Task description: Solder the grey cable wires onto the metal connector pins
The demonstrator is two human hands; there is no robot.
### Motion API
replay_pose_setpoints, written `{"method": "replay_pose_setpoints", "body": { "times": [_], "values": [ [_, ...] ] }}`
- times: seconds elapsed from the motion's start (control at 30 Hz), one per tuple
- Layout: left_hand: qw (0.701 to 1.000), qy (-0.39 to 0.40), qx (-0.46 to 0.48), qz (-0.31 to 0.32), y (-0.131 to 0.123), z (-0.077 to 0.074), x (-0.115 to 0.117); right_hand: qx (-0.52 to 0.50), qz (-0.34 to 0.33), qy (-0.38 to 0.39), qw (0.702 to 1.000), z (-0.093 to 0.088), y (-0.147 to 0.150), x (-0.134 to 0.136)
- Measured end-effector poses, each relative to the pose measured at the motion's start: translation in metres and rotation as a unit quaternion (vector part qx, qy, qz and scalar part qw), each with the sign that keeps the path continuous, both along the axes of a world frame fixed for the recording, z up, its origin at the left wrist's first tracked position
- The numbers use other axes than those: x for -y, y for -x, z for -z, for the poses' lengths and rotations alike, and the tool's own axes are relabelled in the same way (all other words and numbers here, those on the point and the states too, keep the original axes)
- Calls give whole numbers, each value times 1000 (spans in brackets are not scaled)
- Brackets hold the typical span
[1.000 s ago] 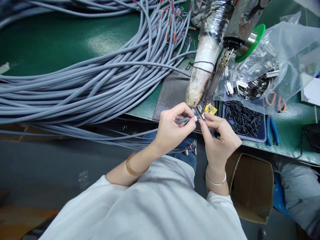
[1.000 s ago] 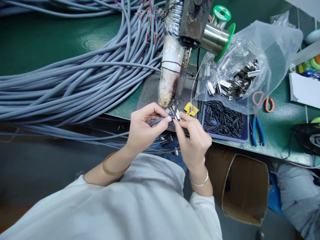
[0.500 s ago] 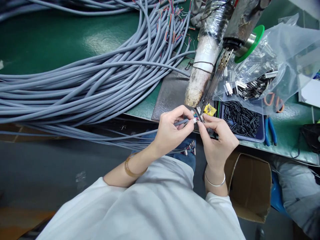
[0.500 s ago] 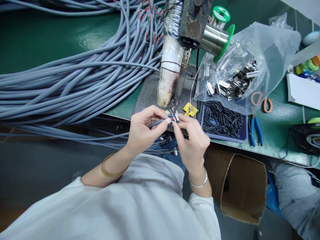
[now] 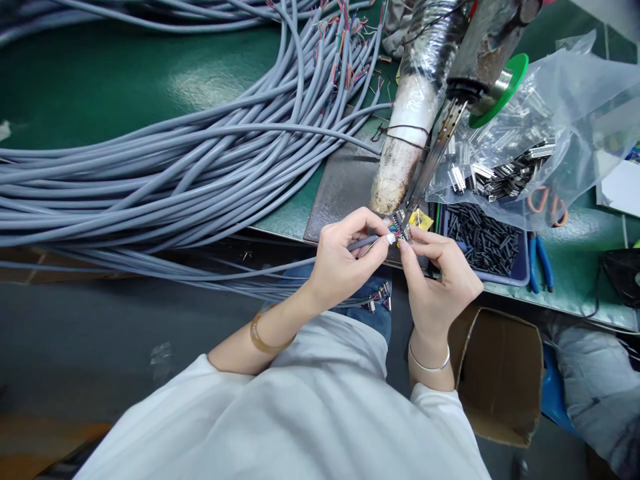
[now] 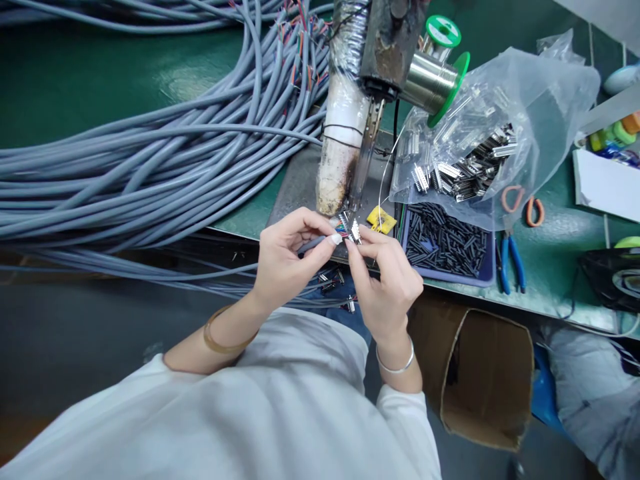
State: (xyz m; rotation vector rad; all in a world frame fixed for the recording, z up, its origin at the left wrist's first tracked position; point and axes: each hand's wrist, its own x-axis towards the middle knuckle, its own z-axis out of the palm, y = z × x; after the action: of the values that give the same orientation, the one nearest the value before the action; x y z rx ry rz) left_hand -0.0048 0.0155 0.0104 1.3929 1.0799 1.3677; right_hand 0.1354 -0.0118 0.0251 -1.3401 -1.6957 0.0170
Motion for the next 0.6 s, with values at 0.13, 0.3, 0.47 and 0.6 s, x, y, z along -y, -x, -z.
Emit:
{"method": "replay_pose_setpoints", "body": {
  "times": [0.13, 0.3, 0.47, 0.6],
  "values": [
    [1000, 27, 7, -2, 0, 1, 0, 4, -9, 18, 1000, 3, -2, 2],
    [1000, 31, -1, 0, -1, 1, -1, 17, 0, 12, 1000, 3, -2, 1],
    [1000, 23, -3, -2, 0, -5, -1, 18, 1, -1, 1000, -3, -1, 1],
    [999, 32, -4, 7, 2, -5, 0, 20, -11, 3, 1000, -3, -1, 3]
  ]
}}
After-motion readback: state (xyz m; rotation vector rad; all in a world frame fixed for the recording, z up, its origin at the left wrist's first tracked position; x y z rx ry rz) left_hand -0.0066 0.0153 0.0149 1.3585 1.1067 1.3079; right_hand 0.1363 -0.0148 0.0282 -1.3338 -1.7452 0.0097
